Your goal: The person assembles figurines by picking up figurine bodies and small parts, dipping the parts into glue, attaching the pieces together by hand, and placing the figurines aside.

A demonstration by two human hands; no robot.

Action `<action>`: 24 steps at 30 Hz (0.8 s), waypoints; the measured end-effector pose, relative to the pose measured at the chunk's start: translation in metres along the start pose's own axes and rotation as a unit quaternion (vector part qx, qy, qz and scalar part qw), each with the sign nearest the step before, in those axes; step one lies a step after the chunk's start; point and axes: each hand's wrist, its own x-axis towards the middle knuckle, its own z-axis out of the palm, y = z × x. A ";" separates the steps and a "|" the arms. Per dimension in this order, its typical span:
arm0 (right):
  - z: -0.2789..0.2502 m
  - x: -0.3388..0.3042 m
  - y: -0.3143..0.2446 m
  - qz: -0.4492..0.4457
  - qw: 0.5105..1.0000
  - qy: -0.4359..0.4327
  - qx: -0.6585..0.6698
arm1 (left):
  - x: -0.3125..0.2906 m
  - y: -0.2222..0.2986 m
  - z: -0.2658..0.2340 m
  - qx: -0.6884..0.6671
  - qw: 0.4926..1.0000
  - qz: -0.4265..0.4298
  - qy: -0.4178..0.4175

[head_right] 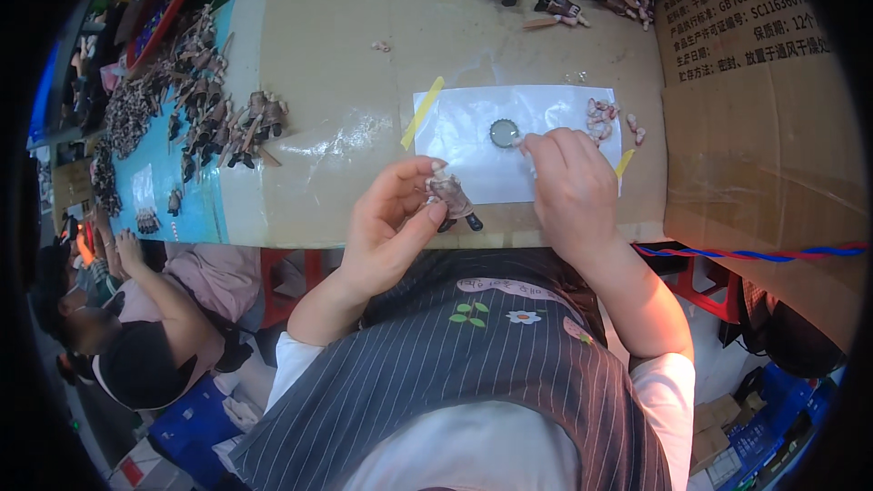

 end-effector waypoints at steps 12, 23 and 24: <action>0.013 0.012 -0.002 -0.054 0.984 -0.047 -0.161 | -0.002 -0.005 -0.015 0.023 0.998 -0.046 -0.033; -0.001 0.010 -0.002 -0.020 0.998 -0.039 -0.036 | 0.003 -0.011 -0.011 -0.030 0.999 0.033 -0.015; -0.004 0.010 -0.004 -0.020 0.998 -0.036 -0.037 | 0.004 -0.011 -0.008 -0.063 0.997 0.039 -0.004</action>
